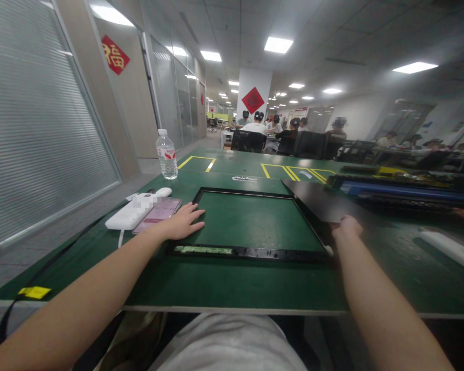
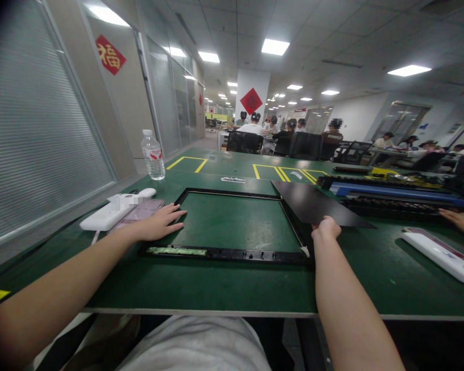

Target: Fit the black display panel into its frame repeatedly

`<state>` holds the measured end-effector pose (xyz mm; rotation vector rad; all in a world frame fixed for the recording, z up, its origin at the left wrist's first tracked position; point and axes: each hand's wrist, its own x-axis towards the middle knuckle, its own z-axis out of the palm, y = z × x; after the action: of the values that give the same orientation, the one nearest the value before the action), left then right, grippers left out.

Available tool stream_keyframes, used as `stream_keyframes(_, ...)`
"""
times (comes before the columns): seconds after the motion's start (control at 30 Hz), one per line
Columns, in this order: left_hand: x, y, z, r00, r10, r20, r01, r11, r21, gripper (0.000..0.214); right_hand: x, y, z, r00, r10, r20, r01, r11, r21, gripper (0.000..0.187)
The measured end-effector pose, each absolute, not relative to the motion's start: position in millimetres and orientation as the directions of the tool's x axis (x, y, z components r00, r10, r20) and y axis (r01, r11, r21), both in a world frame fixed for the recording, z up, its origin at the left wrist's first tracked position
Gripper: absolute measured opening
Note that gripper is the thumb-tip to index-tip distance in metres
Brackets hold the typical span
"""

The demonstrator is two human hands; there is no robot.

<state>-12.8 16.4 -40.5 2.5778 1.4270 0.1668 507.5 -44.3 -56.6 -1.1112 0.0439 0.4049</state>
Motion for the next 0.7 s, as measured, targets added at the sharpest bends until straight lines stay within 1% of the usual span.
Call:
stream_keyframes(0.07, -13.0, 17.1, -40.9, 0.533, 0.846, 0.008, 0.826, -0.522, 0.212, 0.076, 509.3, -44.7, -56.8, 0.922, 0.273, -0.275, -0.364, 0.362, -0.858, 0.038)
stream_keyframes(0.17, -12.0, 17.7, -41.0, 0.538, 0.843, -0.008, 0.832, -0.529, 0.168, 0.075, 509.7, -46.5, -54.2, 0.901, 0.246, -0.358, -0.427, 0.348, -0.834, 0.042)
stream_keyframes(0.3, -10.4, 16.5, -39.4, 0.534, 0.845, -0.027, 0.84, -0.527, 0.131, 0.073, 509.6, -49.0, -50.8, 0.874, 0.308, -0.376, -0.472, 0.346, -0.811, 0.04)
stream_keyframes(0.53, -10.0, 13.8, -37.0, 0.531, 0.847, -0.017, 0.837, -0.521, 0.167, 0.073, 511.6, -49.1, -51.2, 0.861, 0.307, -0.405, -0.499, 0.357, -0.79, 0.039)
stream_keyframes(0.7, -10.6, 14.9, -39.7, 0.525, 0.851, -0.001, 0.834, -0.515, 0.197, 0.074, 517.1, -46.0, -55.8, 0.867, 0.312, -0.389, -0.488, 0.37, -0.79, 0.039)
